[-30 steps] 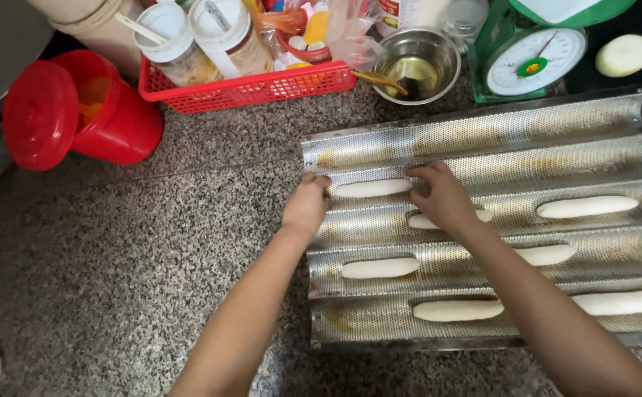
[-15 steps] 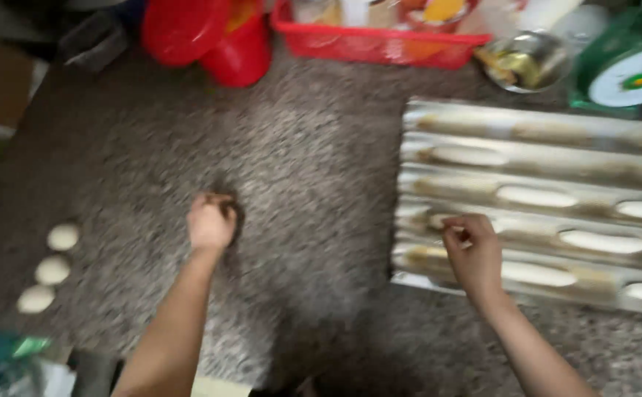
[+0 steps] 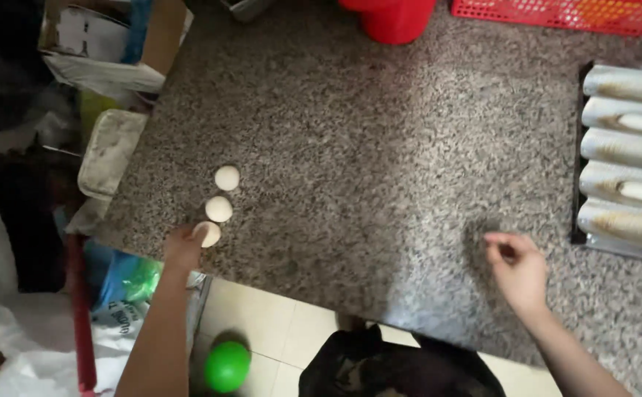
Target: The person shapes small balls of dough into elongated rolls by hand on a granite countertop. They then place each shaped roll into a slot on a metal tray. The process is repeated for several pieces of dough.
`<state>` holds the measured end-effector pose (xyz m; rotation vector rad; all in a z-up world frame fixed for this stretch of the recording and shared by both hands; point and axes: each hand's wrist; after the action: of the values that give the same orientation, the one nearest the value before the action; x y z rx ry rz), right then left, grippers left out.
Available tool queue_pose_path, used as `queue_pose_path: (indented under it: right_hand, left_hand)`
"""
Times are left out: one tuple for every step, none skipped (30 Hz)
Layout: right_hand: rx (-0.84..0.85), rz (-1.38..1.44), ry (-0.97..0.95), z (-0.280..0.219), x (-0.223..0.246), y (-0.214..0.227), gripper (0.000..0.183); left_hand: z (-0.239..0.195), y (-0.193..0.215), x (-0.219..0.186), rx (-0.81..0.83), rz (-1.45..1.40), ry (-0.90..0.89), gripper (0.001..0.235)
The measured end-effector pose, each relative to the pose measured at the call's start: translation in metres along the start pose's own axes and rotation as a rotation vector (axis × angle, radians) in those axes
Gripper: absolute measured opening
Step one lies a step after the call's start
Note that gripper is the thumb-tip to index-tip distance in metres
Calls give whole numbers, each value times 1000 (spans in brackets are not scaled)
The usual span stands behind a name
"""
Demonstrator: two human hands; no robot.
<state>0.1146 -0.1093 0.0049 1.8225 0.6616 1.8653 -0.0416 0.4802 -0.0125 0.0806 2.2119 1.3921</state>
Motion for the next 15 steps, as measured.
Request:
queue_pose_path:
  right_hand:
    - [7, -26, 2, -2, 13, -10, 16]
    - [12, -51, 7, -2, 25, -20, 18]
    - [1, -57, -2, -5, 43, -28, 18]
    - [39, -13, 15, -6, 60, -32, 18]
    - [76, 32, 33, -6, 76, -36, 18]
    - [53, 25, 28, -9, 85, -39, 18]
    - [76, 43, 27, -10, 93, -41, 19]
    - [94, 60, 25, -11, 101, -41, 20]
    - [66, 52, 18, -10, 103, -46, 20]
    - [140, 171, -94, -12, 105, -50, 18]
    - [212, 293, -203, -13, 106, -54, 18]
    - [191, 290, -210, -18, 118, -55, 18]
    - [269, 539, -442, -23, 130, -55, 31]
    - [346, 794, -668, -28, 142, -56, 52]
    - [324, 796, -668, -31, 157, -50, 52]
  left_hand:
    - [8, 0, 12, 88, -110, -118, 53]
    - [16, -1, 22, 176, -223, -237, 46]
    - [0, 11, 8, 188, -222, -246, 46]
    - [-16, 20, -8, 284, -187, -260, 59]
    - [-34, 29, -26, 379, -151, -274, 73]
    - [-55, 25, -44, 390, -153, -295, 73]
    - [-77, 22, -63, 363, -175, -374, 55]
    - [-100, 18, -83, 339, -198, -456, 36]
    - [-114, 8, -104, 354, -201, -482, 36]
    - [-132, -2, -121, 431, -327, -465, 44]
    - [-150, -12, -138, 510, -452, -443, 53]
    - [-164, -27, -153, 525, -450, -459, 53]
    - [-179, -41, -168, 572, -542, -546, 46]
    - [-196, -55, -182, 617, -635, -633, 39]
    - [-207, -75, -195, 633, -634, -647, 39]
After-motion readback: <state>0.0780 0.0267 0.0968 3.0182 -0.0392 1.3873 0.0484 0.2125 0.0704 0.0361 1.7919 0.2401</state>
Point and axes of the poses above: each hand's wrist, its own z-axis towards the middle knuckle, its own y-axis out of the back of the hand, x = y × z, and after that the axes turned 5 degrees about -y, right-handed
